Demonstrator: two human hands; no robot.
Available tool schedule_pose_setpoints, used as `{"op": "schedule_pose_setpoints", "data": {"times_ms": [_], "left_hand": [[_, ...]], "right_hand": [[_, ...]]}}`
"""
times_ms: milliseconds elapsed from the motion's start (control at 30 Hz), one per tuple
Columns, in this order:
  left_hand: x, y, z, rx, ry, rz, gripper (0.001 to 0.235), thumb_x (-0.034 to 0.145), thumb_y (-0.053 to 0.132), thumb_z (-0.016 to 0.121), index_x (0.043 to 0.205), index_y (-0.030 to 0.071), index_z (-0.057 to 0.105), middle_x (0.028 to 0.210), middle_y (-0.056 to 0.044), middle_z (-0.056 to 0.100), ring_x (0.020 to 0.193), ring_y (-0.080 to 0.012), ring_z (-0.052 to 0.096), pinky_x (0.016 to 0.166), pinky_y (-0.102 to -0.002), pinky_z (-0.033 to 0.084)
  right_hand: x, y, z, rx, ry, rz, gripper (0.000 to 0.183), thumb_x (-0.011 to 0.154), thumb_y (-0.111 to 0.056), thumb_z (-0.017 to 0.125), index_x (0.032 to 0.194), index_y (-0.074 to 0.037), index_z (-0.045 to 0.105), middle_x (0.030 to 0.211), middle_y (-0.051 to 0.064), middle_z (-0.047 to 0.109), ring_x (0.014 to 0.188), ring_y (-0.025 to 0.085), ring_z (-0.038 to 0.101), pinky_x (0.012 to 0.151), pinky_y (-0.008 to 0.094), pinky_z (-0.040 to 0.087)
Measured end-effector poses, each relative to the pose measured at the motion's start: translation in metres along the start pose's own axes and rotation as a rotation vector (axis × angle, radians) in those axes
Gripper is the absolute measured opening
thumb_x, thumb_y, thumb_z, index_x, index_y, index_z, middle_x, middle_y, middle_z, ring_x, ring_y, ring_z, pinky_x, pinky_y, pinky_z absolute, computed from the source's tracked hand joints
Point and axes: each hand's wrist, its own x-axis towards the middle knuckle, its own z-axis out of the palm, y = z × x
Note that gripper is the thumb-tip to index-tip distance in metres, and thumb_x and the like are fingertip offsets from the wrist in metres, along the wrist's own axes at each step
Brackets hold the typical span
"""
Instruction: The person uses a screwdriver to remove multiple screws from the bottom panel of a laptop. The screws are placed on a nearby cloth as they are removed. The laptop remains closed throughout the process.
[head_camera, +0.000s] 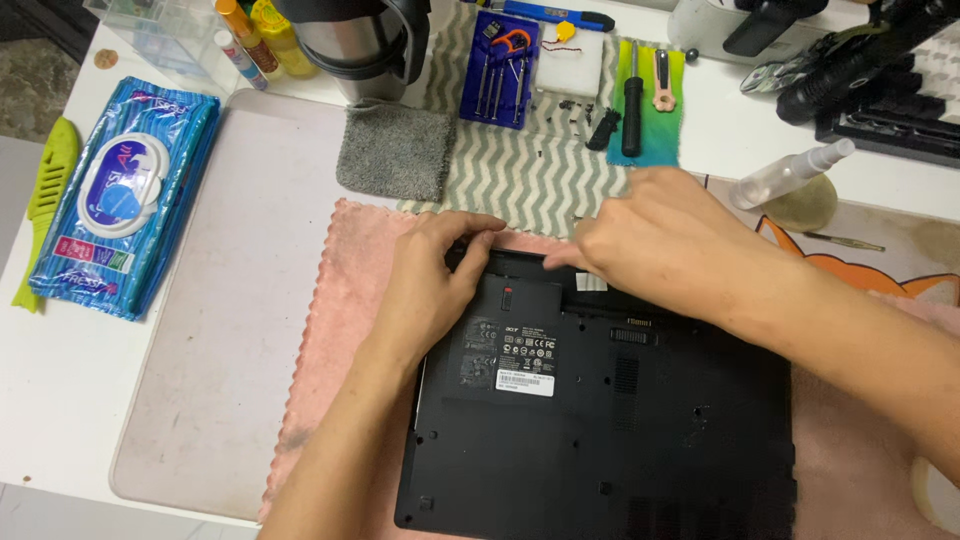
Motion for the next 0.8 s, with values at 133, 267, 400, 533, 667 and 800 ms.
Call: {"op": "schedule_pose_setpoints", "data": {"times_ms": [133, 267, 400, 533, 667, 800], "left_hand": [[-0.001, -0.006, 0.002, 0.022, 0.008, 0.079, 0.021, 0.11, 0.018, 0.068, 0.119, 0.012, 0.086, 0.115, -0.004, 0.09, 0.105, -0.0286, 0.078, 0.098, -0.043, 0.054], [-0.002, 0.0, -0.001, 0.0, 0.019, 0.039, 0.024, 0.109, 0.017, 0.066, 0.119, 0.01, 0.086, 0.114, -0.005, 0.09, 0.106, -0.0284, 0.076, 0.098, -0.042, 0.055], [-0.003, -0.001, -0.003, -0.024, 0.037, 0.031, 0.028, 0.112, 0.024, 0.065, 0.117, 0.006, 0.086, 0.114, -0.008, 0.09, 0.107, -0.0279, 0.082, 0.099, -0.041, 0.059], [-0.002, -0.002, -0.007, -0.019, 0.018, 0.075, 0.03, 0.118, 0.022, 0.058, 0.104, 0.006, 0.08, 0.095, -0.008, 0.084, 0.087, -0.0287, 0.073, 0.083, -0.044, 0.053], [0.0, 0.0, -0.011, -0.072, 0.087, 0.032, 0.031, 0.117, 0.022, 0.06, 0.114, 0.008, 0.087, 0.106, -0.011, 0.09, 0.103, -0.0339, 0.083, 0.095, -0.044, 0.063], [0.002, -0.011, -0.016, -0.068, 0.213, 0.059, 0.025, 0.116, 0.017, 0.066, 0.11, 0.011, 0.089, 0.097, -0.014, 0.089, 0.097, -0.0408, 0.083, 0.09, -0.049, 0.065]], "right_hand": [[-0.006, -0.004, -0.012, 0.137, -0.106, -0.029, 0.045, 0.115, -0.061, 0.065, 0.111, -0.016, 0.068, 0.1, 0.008, 0.078, 0.084, 0.037, 0.078, 0.097, 0.056, 0.056], [-0.012, -0.007, -0.003, 0.283, 0.01, -0.056, 0.028, 0.111, -0.01, 0.073, 0.085, -0.011, 0.061, 0.073, 0.011, 0.075, 0.062, 0.033, 0.058, 0.085, 0.051, 0.053], [-0.01, 0.004, -0.009, 0.174, 0.037, -0.088, 0.044, 0.117, -0.027, 0.075, 0.076, -0.018, 0.066, 0.066, -0.001, 0.062, 0.058, 0.032, 0.06, 0.085, 0.048, 0.038], [-0.01, 0.017, -0.015, -0.001, -0.004, -0.131, 0.025, 0.108, -0.028, 0.075, 0.084, -0.022, 0.078, 0.083, -0.001, 0.071, 0.083, 0.029, 0.067, 0.086, 0.051, 0.039], [0.008, 0.046, 0.008, 0.419, -0.144, 0.193, 0.023, 0.105, -0.011, 0.076, 0.126, -0.016, 0.083, 0.098, 0.005, 0.083, 0.087, 0.025, 0.075, 0.094, 0.039, 0.058], [0.046, 0.052, 0.005, 0.715, 0.292, 0.359, 0.035, 0.114, -0.003, 0.06, 0.145, 0.002, 0.076, 0.106, 0.019, 0.083, 0.101, 0.04, 0.084, 0.097, 0.047, 0.063]]}}
